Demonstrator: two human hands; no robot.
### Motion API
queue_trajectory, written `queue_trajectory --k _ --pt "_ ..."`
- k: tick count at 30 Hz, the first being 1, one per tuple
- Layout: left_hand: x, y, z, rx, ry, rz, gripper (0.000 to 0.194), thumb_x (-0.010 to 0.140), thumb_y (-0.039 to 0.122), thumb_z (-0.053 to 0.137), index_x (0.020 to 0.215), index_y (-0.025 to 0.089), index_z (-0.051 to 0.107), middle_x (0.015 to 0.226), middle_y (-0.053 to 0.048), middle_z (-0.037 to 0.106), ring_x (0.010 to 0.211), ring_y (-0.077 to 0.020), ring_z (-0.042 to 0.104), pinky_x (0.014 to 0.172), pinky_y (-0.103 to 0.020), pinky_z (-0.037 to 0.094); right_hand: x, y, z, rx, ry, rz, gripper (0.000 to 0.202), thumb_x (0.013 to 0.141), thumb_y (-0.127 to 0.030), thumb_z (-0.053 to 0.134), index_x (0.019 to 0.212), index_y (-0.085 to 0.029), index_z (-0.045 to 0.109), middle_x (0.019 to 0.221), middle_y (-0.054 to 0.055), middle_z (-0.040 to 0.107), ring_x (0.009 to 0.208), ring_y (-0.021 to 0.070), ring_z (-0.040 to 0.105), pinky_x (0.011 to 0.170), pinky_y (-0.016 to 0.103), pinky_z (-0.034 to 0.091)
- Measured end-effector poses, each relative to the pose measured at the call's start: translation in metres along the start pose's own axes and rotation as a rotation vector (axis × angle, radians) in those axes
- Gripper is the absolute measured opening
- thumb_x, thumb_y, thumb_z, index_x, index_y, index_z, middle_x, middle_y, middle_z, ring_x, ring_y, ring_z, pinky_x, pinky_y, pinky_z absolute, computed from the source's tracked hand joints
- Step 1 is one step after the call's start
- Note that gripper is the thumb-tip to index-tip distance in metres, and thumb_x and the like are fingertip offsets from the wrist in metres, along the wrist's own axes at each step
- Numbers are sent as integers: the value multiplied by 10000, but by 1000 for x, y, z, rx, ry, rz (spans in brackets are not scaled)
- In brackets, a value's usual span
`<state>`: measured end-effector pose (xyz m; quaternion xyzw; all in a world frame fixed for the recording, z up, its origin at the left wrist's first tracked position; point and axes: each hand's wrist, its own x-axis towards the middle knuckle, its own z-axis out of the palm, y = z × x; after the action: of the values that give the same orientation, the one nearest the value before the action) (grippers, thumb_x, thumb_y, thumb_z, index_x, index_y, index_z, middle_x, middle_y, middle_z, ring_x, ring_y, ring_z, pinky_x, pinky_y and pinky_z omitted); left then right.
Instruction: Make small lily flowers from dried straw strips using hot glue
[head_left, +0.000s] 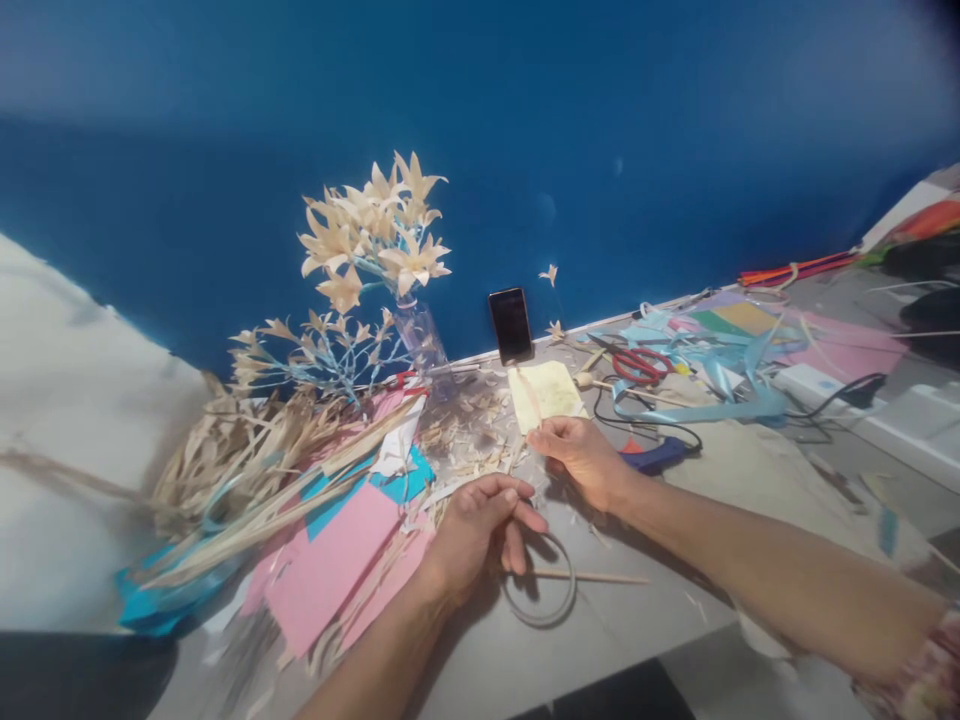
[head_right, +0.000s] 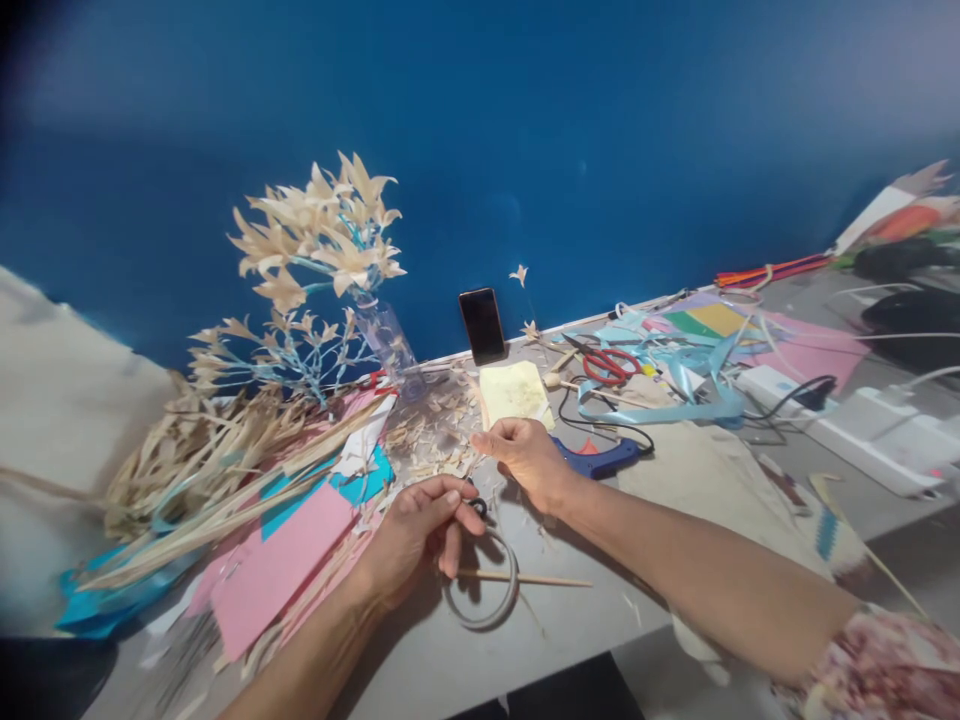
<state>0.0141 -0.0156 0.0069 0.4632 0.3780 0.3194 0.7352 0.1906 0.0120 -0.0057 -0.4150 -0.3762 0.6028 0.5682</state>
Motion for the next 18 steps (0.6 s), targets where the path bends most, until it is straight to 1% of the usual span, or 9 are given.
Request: queue_trajectory --k 3,5,6,8,9,11,13,15,18 --pt "2 6 -4 -32 123 36 186 830 302 647 867 123 615 717 -78 754 336 -67 526 379 -174 354 6 -3 -4 49 34 41 517 642 -570 815 569 -173 494 510 -88 338 445 48 242 421 202 162" --pt "5 11 -8 -62 213 64 157 813 276 653 845 137 589 675 -54 743 322 -60 497 371 -169 335 8 -8 -7 -1 56 51 537 744 -659 679 578 -163 553 506 -62 382 442 61 276 419 203 199" --pt "6 12 -9 -71 250 77 149 806 266 655 837 146 573 659 -44 738 316 -59 488 363 -167 320 7 -11 -7 -78 58 22 562 800 -672 601 567 -162 570 487 -51 388 438 71 297 419 210 224" --pt "7 13 -12 -70 288 96 149 799 258 654 824 161 544 644 -36 733 313 -64 484 349 -163 294 1 -15 -6 -317 23 -146 534 874 -593 548 569 -159 607 488 -22 436 469 97 384 452 228 307" --pt "7 13 -12 -56 279 99 151 803 264 650 821 165 537 644 -38 733 316 -68 490 347 -164 292 -3 -17 -5 -446 -11 -272 448 888 -506 570 619 -156 645 539 0 505 516 112 444 485 235 350" --pt "6 12 -12 -19 220 95 156 822 284 641 818 166 539 644 -43 732 328 -77 510 358 -171 312 -13 -19 0 -637 -107 -527 177 871 -301 607 840 -163 713 812 57 663 655 134 544 560 239 419" --pt "4 11 -10 23 148 79 164 843 301 634 812 163 551 640 -47 728 341 -86 529 369 -179 327 -20 -18 3 -742 -207 -688 240 842 -168 578 1048 -184 700 1082 92 684 735 140 584 610 246 457" --pt "1 11 -9 46 101 70 166 859 307 630 811 161 566 635 -45 723 352 -90 539 381 -184 335 -21 -17 5 -809 -249 -710 282 834 -124 561 1075 -187 694 1073 87 704 736 141 601 649 256 473" --pt "-1 15 -11 -2 78 116 170 862 327 639 830 164 603 638 -24 712 352 -75 507 398 -192 341 -17 -16 3 -816 -190 -543 114 849 -176 618 919 -178 707 838 39 725 709 148 615 662 255 467"
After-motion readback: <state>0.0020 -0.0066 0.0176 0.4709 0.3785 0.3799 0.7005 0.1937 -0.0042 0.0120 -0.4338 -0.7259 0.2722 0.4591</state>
